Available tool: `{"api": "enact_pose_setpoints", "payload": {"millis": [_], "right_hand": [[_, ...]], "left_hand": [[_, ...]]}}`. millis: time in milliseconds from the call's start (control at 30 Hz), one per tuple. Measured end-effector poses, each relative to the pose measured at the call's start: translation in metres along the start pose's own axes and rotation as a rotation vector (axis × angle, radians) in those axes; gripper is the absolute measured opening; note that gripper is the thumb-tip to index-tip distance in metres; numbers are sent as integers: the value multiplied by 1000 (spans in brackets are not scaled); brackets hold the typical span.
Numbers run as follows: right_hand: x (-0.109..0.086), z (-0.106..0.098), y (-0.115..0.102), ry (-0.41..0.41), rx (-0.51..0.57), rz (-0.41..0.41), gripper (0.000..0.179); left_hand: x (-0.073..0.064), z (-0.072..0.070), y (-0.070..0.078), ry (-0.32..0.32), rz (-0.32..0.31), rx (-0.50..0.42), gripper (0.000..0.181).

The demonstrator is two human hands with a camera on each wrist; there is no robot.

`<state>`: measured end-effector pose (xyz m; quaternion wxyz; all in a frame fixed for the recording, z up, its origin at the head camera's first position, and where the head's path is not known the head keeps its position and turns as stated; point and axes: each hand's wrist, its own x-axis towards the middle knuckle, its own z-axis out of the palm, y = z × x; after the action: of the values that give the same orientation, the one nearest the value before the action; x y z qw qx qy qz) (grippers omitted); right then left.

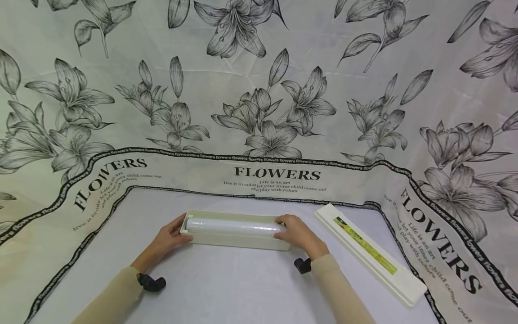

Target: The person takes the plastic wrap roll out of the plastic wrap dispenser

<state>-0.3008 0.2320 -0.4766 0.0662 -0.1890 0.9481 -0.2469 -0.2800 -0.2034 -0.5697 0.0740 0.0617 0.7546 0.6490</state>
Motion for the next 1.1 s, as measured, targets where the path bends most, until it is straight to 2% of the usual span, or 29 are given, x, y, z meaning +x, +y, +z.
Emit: {"api": "enact_pose_setpoints", "payload": {"millis": [133, 267, 367, 667, 900, 1100], "right_hand": [[2, 0, 0, -19, 7, 4, 46], [6, 1, 2, -35, -21, -31, 46], [8, 2, 2, -43, -41, -61, 45], [9, 0, 2, -50, -50, -68, 43], [6, -3, 4, -51, -16, -61, 44], [4, -6, 1, 19, 12, -96, 46]], "left_hand": [[1, 0, 1, -7, -3, -2, 95], [1, -1, 2, -18, 4, 16, 96], [2, -3, 4, -23, 24, 48, 99], [9, -5, 9, -26, 108, 176, 103], [10, -2, 9, -74, 113, 162, 106], [10, 2, 10, -23, 127, 209, 105]]}}
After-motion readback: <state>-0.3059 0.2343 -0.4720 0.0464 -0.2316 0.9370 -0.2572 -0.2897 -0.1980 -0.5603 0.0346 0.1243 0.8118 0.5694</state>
